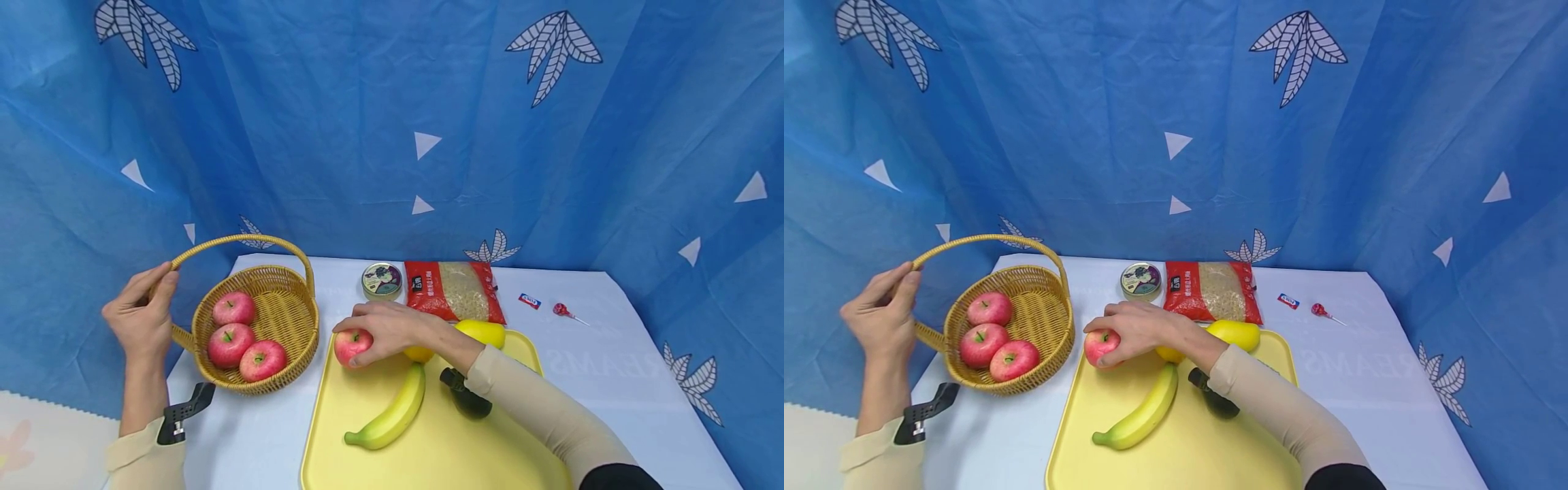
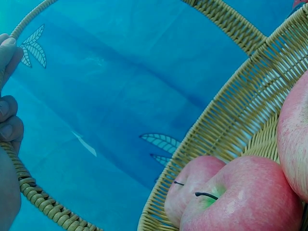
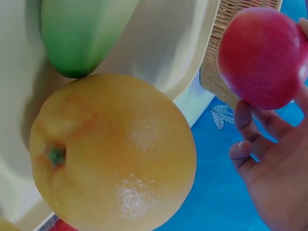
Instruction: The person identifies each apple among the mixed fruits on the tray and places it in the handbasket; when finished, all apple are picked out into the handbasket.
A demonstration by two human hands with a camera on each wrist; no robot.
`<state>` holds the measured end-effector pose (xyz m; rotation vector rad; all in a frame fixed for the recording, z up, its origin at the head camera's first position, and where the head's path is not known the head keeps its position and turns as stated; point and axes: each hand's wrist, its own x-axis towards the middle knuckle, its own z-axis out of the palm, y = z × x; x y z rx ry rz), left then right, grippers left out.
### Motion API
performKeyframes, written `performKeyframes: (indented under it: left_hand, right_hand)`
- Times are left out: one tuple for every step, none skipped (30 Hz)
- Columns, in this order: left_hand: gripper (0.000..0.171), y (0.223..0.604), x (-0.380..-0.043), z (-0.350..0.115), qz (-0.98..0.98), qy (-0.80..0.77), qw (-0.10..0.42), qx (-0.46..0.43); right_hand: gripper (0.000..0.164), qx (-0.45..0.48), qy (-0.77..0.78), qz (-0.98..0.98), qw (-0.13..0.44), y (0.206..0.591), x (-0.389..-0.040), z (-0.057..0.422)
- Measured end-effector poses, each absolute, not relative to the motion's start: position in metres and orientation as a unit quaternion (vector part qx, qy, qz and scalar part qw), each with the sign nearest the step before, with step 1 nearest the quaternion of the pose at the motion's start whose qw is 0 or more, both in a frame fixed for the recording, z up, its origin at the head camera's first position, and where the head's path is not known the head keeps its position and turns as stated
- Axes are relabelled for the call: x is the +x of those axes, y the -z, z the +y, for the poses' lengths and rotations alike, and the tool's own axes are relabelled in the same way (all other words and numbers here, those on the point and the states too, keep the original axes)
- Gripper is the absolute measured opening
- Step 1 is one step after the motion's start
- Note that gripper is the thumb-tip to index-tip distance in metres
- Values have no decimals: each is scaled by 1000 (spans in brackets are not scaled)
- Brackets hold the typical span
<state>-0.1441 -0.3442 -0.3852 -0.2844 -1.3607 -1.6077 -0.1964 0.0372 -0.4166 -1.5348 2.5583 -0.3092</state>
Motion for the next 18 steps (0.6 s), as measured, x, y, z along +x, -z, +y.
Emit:
performKeyframes:
  left_hand:
    - [20, 385, -144, -344, -559, 661, 487, -117]
    - [20, 385, -144, -344, -560, 660, 487, -117]
    - [20, 385, -144, -344, -561, 659, 487, -117]
    - [20, 385, -144, -344, -559, 661, 487, -117]
    - [20, 385, -144, -344, -560, 661, 487, -116]
    - [20, 385, -144, -344, -560, 660, 487, -116]
    - [20, 385, -144, -344, -560, 660, 487, -116]
    - [20, 385, -144, -344, -560, 660, 487, -116]
    - [20, 385, -144, -344, -560, 660, 487, -115]
    - [20, 385, -144, -344, -559, 661, 487, -116]
    - [20, 385, -144, -344, -559, 661, 487, -116]
    - [20, 385, -144, -344, -559, 661, 487, -116]
    - [20, 385, -144, -344, -559, 661, 487, -117]
    - [20, 385, -144, -344, -558, 662, 487, -117]
    - [20, 385, -144, -344, -558, 662, 487, -117]
    - [20, 385, -144, -344, -557, 663, 487, -118]
    - [20, 385, -144, -344, -557, 663, 487, -119]
    - [20, 385, -144, -344, -556, 663, 486, -119]
  right_hand:
    - [67, -510, 105, 851, 72, 416, -196, 37]
    - [67, -509, 107, 851, 73, 416, -196, 37]
    - [68, -509, 107, 851, 73, 416, -196, 37]
    - [68, -509, 107, 851, 73, 416, -196, 37]
    - [68, -509, 106, 851, 72, 416, -196, 37]
    - [68, -508, 106, 852, 71, 416, -196, 37]
    - [68, -509, 105, 852, 69, 416, -196, 36]
    - [69, -509, 104, 852, 66, 416, -196, 36]
    - [69, -509, 103, 852, 64, 416, -196, 36]
    - [69, -510, 103, 852, 61, 416, -197, 35]
    - [69, -510, 102, 852, 58, 416, -197, 35]
    - [70, -510, 104, 852, 57, 416, -197, 34]
    - [70, -510, 104, 852, 55, 416, -197, 34]
    - [70, -510, 105, 852, 55, 415, -197, 34]
    - [70, -510, 106, 852, 55, 415, -197, 33]
    - [70, -509, 107, 852, 55, 415, -197, 33]
    - [70, -509, 108, 852, 55, 415, -197, 33]
    - [70, -509, 110, 852, 56, 414, -197, 33]
